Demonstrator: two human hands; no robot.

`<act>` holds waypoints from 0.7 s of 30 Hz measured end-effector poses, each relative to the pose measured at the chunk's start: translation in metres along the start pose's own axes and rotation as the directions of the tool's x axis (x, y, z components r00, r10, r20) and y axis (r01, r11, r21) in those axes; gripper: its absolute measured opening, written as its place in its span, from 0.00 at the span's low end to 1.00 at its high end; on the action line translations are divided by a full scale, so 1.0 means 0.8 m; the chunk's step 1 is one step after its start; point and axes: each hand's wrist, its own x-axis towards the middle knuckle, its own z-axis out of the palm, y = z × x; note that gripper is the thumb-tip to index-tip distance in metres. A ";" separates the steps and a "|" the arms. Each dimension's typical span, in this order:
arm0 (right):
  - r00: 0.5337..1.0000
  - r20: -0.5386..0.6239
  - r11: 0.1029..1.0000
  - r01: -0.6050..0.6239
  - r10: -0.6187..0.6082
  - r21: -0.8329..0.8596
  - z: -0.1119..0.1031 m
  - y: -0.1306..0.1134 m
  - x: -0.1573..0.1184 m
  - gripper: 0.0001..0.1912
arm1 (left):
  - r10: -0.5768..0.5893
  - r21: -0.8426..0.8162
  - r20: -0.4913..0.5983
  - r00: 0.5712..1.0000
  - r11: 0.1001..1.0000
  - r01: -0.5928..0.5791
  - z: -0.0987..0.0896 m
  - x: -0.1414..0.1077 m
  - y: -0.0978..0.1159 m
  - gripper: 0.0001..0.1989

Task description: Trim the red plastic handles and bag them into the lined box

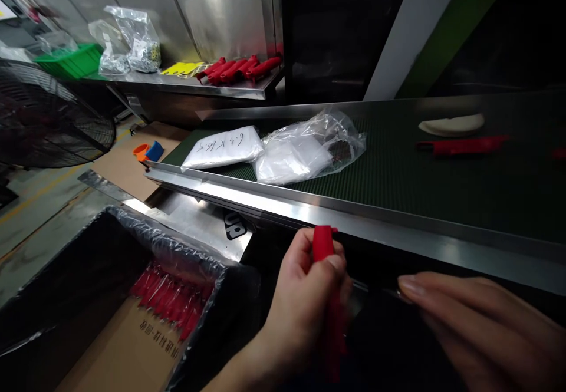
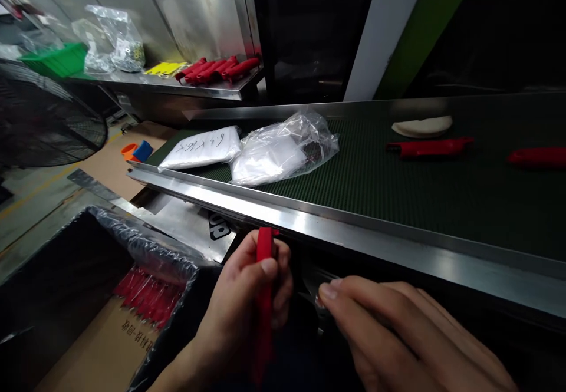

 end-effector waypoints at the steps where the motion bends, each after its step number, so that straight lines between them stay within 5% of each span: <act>1: 1.000 0.000 1.000 0.018 -0.018 -0.005 -0.002 0.001 0.006 0.27 | -0.007 0.022 -0.001 1.000 1.000 0.007 0.000 -0.003 -0.004 0.08; 8: 0.995 0.064 0.997 -0.069 0.071 -0.032 -0.012 -0.020 0.044 0.24 | -0.055 0.071 0.015 0.998 0.996 0.054 0.004 -0.021 -0.011 0.16; 21: 0.998 0.039 0.995 -0.047 0.051 -0.092 -0.007 -0.017 0.041 0.22 | -0.094 0.058 0.095 0.991 0.994 0.089 0.006 -0.027 -0.012 0.18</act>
